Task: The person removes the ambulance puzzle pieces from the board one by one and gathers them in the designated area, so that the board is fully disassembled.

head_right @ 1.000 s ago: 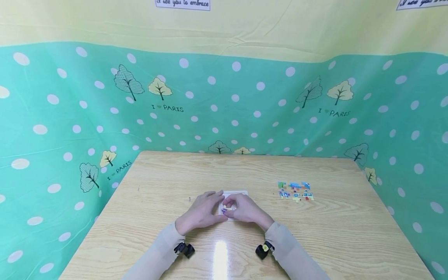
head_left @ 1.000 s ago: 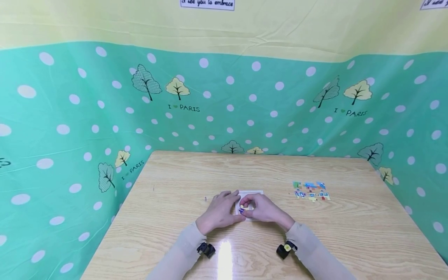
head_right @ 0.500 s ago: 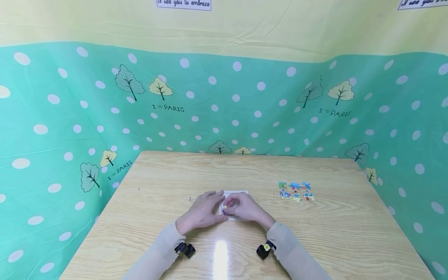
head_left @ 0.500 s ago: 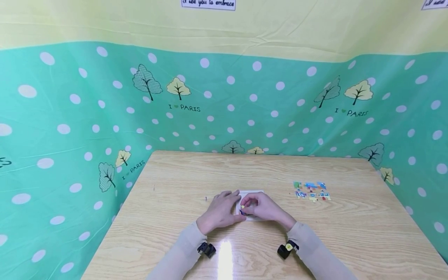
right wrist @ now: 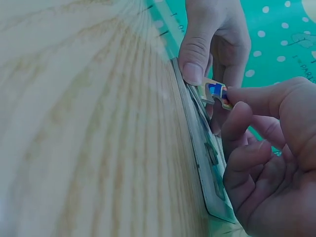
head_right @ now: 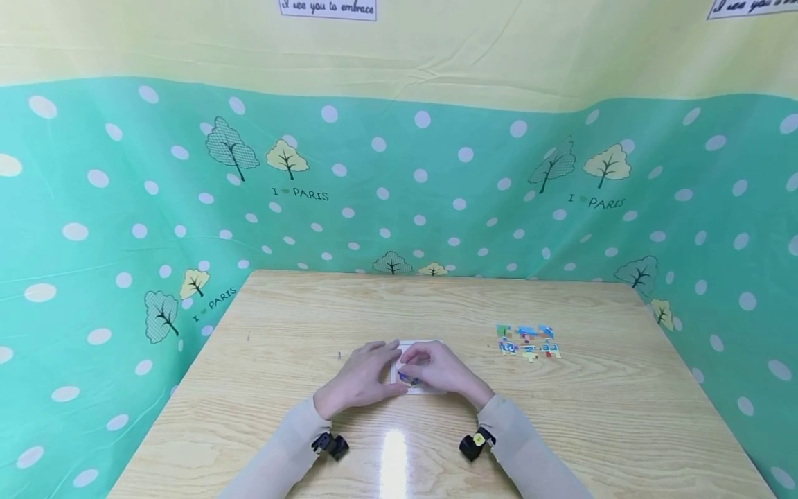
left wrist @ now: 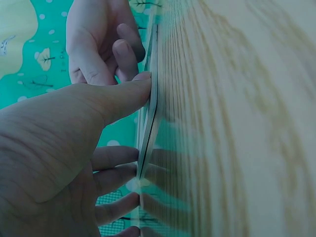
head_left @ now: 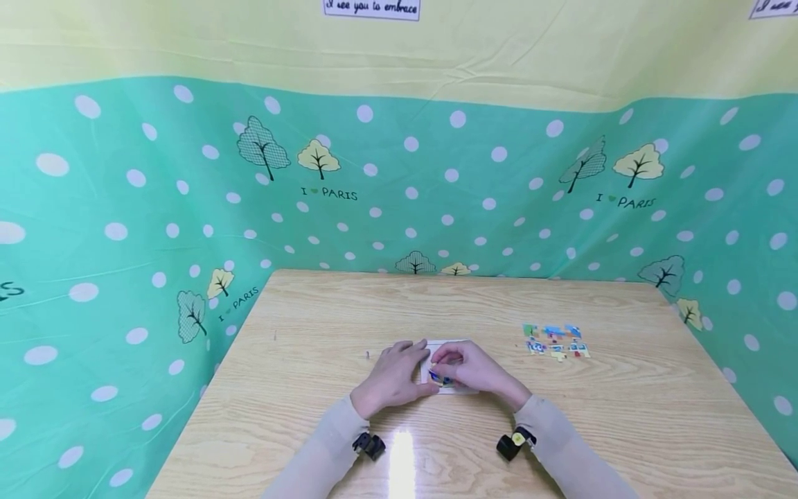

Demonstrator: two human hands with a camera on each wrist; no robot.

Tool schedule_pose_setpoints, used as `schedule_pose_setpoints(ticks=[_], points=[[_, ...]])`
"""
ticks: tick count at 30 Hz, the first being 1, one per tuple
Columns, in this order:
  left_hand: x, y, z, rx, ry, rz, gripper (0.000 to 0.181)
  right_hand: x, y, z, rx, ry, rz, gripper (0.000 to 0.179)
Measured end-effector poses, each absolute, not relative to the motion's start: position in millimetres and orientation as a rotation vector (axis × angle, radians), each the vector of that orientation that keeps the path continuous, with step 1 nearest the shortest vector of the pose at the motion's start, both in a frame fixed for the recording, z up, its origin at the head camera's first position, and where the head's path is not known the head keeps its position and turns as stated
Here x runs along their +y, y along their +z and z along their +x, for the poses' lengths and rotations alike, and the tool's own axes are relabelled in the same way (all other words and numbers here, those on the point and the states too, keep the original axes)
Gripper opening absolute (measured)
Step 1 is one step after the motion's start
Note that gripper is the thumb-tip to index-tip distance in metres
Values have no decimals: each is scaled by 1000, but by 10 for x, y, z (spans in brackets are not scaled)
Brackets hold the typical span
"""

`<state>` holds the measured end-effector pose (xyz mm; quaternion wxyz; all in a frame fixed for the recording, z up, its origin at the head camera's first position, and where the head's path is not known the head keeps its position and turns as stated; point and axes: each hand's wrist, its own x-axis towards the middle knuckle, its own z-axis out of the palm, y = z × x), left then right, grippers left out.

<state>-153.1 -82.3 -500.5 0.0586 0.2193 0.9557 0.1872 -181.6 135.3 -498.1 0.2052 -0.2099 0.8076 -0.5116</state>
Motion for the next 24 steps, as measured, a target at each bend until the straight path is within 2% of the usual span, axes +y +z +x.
schedule_pose_setpoints(ticks=[10, 24], points=[[-819, -4999, -1530, 2888, 583, 654, 80, 1469, -5005, -1845, 2285, -1436, -526, 24], [-816, -4998, -1526, 2884, 570, 639, 80, 1612, -4975, -1839, 2388, -1398, -442, 19]])
